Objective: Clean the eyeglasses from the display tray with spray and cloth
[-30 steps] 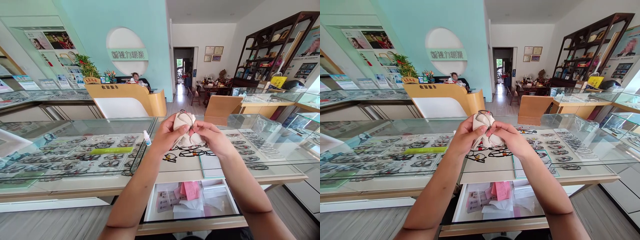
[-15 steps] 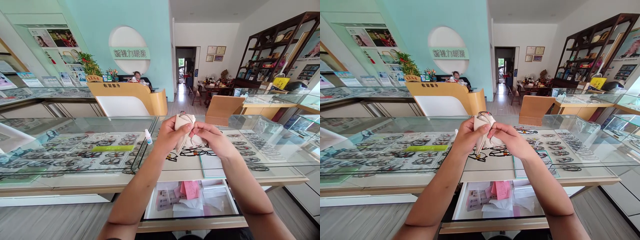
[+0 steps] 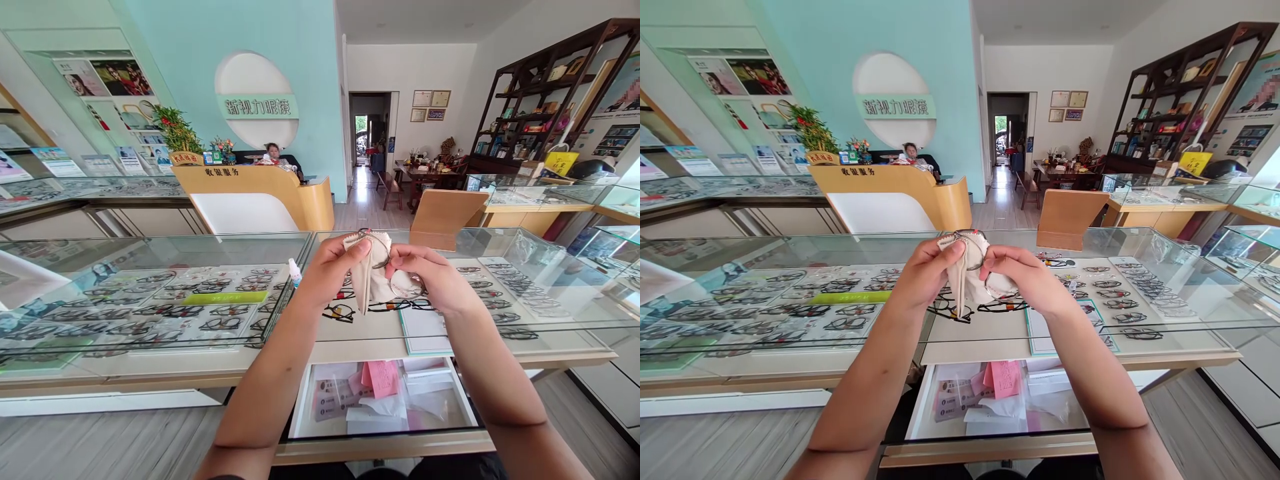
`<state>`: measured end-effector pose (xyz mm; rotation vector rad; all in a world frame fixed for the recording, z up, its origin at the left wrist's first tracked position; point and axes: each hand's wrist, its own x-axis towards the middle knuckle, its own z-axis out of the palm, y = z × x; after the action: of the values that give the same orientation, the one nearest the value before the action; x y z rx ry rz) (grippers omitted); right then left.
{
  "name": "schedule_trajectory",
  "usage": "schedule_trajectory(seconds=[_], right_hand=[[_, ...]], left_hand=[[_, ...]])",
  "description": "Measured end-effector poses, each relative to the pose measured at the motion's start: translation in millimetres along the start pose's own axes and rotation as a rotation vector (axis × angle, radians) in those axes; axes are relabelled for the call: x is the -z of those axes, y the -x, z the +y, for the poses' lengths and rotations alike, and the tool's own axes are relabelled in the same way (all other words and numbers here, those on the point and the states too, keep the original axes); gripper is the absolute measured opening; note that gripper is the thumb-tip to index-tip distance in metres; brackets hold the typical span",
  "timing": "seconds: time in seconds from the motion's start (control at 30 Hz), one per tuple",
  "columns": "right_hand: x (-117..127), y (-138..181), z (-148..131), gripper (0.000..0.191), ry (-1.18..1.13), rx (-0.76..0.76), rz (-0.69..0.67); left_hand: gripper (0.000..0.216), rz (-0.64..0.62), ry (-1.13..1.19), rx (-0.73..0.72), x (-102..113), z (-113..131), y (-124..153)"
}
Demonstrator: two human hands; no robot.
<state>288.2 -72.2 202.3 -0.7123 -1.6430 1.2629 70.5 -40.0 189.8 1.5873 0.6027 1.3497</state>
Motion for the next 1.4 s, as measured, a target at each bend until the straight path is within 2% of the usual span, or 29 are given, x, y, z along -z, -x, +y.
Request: schedule_trajectory(seconds=[0.1,0.2,0.43,0.57,0.63,0.73,0.83,0.9,1.0,1.13,1.23,1.3,1.4], right_hand=[[3,-1,1,0.019,-0.029,-0.007,0.01],[4,-2,4,0.021,-0.059,-0.038,-0.01],[2,0,1,0.024,0.026,0.059,-0.198],[1,-1,0,0.025,-0.013,0.042,-0.203],[1,-1,0,0.024,-0.061,0.018,-0.155],[4,0,-2,0.023,-0.12,-0.015,-0.094],[7,1,-4,0.023,-0.118,-0.007,-0.088],[8,1,-4,0.024,-0.094,0.003,-0.11],[7,1,-3,0.026,-0.058,0.016,-0.146],[4,3,-4,0.025,0.026,0.07,-0.18],[3,5,-7,0.028,0.094,0.105,-0.224],[3,6,-8,0.03,0.139,0.148,-0.183],[5,7,-8,0.021,0.19,0.257,-0.006]], left_hand=[[0.04,-0.113,0.041,0.028,3,5,-1],[0.045,-0.125,0.061,0.033,-3,9,-1],[0.042,0.121,-0.082,-0.117,-26,8,7],[0.058,0.228,-0.158,-0.17,-28,8,8],[0.061,0.183,-0.142,-0.137,-21,6,6],[0.051,0.015,-0.054,-0.046,-7,4,4],[0.041,-0.148,0.006,0.015,4,5,3],[0.043,-0.183,0.006,0.015,4,7,3],[0.043,-0.12,0.008,-0.013,-4,10,4],[0.042,0.042,-0.01,-0.054,-20,9,7],[0.049,0.167,-0.044,-0.085,-23,5,7],[0.055,0.203,-0.015,-0.074,-20,2,5],[0.054,0.208,0.096,-0.045,-14,2,1]])
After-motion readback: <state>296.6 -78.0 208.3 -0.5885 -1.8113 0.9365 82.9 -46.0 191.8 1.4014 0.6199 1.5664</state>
